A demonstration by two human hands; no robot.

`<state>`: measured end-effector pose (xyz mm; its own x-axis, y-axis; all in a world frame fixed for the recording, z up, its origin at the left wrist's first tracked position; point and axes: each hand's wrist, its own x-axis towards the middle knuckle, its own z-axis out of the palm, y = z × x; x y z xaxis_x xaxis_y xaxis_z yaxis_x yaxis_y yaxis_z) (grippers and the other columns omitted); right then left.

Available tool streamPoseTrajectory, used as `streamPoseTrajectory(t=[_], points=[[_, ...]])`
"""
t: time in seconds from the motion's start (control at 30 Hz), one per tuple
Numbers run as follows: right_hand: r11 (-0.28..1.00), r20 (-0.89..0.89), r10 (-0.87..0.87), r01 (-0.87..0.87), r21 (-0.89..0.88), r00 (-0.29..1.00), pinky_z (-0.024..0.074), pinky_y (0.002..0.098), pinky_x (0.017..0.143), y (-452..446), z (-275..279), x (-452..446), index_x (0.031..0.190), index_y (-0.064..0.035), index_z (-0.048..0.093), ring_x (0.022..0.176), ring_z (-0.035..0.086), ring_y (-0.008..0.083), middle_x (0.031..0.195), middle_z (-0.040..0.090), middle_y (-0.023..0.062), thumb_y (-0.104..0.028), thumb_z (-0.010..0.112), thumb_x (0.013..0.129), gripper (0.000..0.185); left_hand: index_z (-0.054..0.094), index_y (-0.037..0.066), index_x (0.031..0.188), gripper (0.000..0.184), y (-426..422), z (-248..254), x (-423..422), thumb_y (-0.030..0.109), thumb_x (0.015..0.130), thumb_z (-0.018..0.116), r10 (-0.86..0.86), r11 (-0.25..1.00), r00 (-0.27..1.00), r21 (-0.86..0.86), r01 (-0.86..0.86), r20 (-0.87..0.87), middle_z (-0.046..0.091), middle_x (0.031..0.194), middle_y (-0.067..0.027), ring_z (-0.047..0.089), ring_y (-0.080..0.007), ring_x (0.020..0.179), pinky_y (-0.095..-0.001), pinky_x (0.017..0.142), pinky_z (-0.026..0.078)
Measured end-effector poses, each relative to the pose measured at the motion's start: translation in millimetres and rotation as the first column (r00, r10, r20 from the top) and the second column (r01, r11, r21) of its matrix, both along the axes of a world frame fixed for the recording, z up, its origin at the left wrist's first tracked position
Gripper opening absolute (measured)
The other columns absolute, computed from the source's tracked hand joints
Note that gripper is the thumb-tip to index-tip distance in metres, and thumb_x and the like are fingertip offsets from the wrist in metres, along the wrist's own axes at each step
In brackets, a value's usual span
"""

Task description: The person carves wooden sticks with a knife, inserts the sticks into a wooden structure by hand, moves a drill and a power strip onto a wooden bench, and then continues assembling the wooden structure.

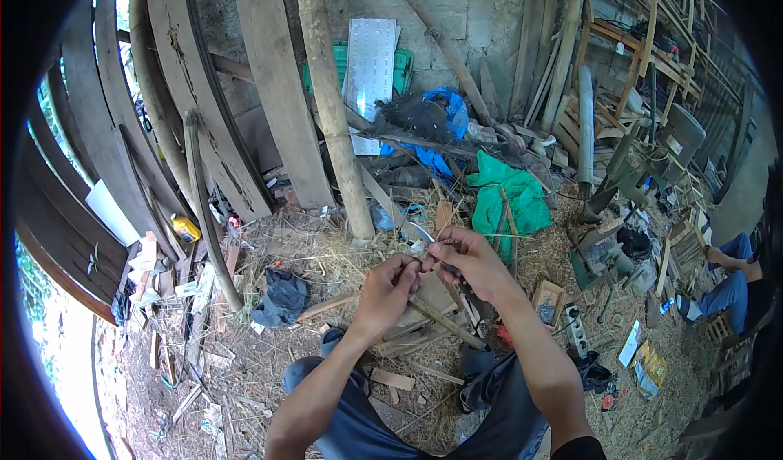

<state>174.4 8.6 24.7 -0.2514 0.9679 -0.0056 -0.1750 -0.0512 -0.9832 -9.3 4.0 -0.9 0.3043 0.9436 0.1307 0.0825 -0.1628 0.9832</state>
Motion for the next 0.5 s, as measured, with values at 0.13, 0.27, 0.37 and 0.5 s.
streamPoseTrajectory(t=[0.13,0.27,0.37,0.5], points=[[0.997,-0.131,0.079,-0.075,0.032,0.988,0.0319,0.0193,0.046,-1.8,1.8,-2.1,0.099,-0.002,0.055,0.05,0.043,0.0046,0.073,0.062,0.0055,-0.02,0.059,0.093,0.019,0.057,0.0,0.094,0.018,-1.9,12.6,-2.9,0.015,0.098,0.048,-0.136,0.966,0.956,-0.179,0.186,0.26,0.046,0.066,0.0025,0.038,-0.005,0.057,-0.0208,0.051,0.03],[0.986,-0.033,0.164,-0.165,-0.027,0.986,0.0287,0.0191,0.044,-5.2,5.9,0.0,0.101,-0.0023,0.054,0.049,0.04,0.0047,0.072,0.061,0.006,-0.017,0.059,0.093,0.017,0.058,0.001,0.092,0.02,-2.8,10.9,-4.9,0.018,0.098,0.049,-0.154,0.96,0.942,-0.182,0.214,0.296,0.044,0.066,0.0026,0.036,-0.0044,0.057,-0.02,0.051,0.028],[0.988,-0.023,0.129,-0.131,-0.087,0.991,0.0268,0.0188,0.042,-4.1,6.4,0.6,0.1,-0.0019,0.056,0.049,0.04,0.0044,0.071,0.06,0.0051,-0.014,0.06,0.091,0.016,0.057,0.001,0.091,0.021,-2.5,12.1,-5.8,0.02,0.098,0.049,-0.152,0.937,0.93,-0.25,0.243,0.334,0.043,0.067,0.0032,0.034,-0.0038,0.058,-0.0191,0.051,0.027],[0.991,-0.035,0.077,-0.081,-0.108,0.996,0.0279,0.0193,0.042,-3.4,13.0,3.7,0.096,-0.0007,0.058,0.048,0.039,0.0038,0.07,0.059,0.0035,-0.016,0.062,0.09,0.016,0.057,0.002,0.091,0.022,-1.7,15.0,-3.8,0.022,0.098,0.05,-0.164,0.902,0.905,-0.313,0.299,0.393,0.043,0.068,0.004,0.033,-0.0031,0.059,-0.0185,0.051,0.026]])
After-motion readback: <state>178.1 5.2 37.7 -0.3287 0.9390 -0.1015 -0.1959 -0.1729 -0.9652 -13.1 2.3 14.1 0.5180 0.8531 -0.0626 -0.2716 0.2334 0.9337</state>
